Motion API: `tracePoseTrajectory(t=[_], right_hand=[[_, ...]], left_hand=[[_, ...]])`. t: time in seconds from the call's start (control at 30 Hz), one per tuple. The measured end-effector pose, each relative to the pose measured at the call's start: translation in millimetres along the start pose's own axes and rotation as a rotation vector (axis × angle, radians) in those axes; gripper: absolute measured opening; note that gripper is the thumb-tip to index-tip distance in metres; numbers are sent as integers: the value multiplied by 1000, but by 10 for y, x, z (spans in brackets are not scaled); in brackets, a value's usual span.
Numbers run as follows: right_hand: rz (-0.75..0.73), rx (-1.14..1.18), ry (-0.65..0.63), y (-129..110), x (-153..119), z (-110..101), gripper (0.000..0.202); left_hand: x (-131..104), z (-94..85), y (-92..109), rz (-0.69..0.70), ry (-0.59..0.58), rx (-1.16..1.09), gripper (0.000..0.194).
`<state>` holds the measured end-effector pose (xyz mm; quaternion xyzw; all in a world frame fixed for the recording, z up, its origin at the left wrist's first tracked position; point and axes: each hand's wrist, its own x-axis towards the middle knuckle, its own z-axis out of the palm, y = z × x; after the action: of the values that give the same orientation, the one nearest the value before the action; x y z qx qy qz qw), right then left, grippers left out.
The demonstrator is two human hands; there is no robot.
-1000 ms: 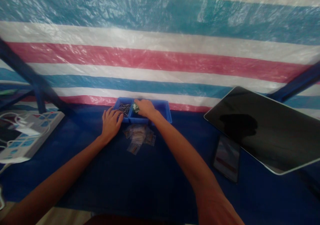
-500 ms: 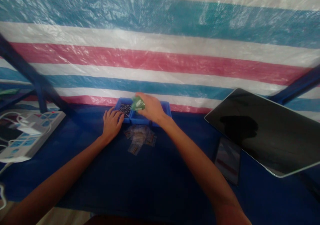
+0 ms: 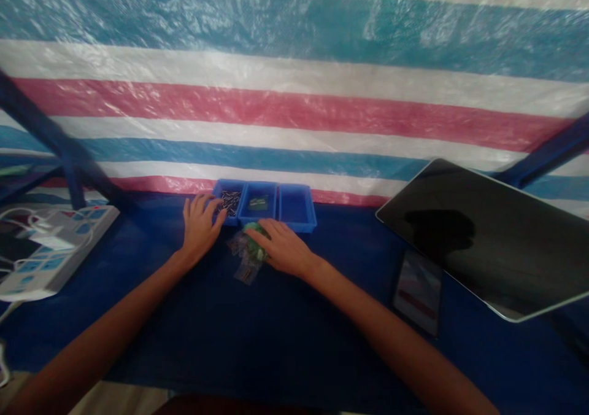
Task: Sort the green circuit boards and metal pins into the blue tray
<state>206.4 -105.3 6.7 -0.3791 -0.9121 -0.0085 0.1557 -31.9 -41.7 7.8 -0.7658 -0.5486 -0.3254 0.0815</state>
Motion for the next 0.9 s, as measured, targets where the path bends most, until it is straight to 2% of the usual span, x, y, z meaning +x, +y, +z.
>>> tracePoseTrajectory(t=[0.07, 0.13, 0.23, 0.3, 0.37, 0.43, 0.57, 0.63, 0.77, 0.9], right_hand=[[-9, -20, 12, -12, -56, 10, 77], [-13, -44, 24, -23, -105, 15, 86], [-2, -73, 53, -8, -163, 24, 98], [21, -87, 69, 24, -204, 26, 103], [61, -100, 74, 55, -255, 13, 104], [138, -119, 72, 73, -316, -15, 101], [316, -161, 83, 68, -438, -51, 90], [325, -142, 91, 62, -485, -29, 81], [308, -46, 138, 66, -550, 63, 67], [348, 33, 176, 64, -597, 116, 57]], left_hand=[[-24, -112, 98, 47, 22, -72, 26], [-112, -200, 222, 130, -4, -192, 25], [-308, -251, 396, 325, -133, -320, 27], [-410, -240, 463, 478, -235, -327, 34], [-456, -217, 482, 571, -296, -290, 41], [-457, -199, 469, 610, -310, -241, 43], [-416, -205, 454, 626, -248, -188, 37], [-391, -216, 477, 667, -246, -193, 36], [-334, -211, 529, 793, -339, -199, 43], [-312, -195, 483, 813, -381, -161, 39]])
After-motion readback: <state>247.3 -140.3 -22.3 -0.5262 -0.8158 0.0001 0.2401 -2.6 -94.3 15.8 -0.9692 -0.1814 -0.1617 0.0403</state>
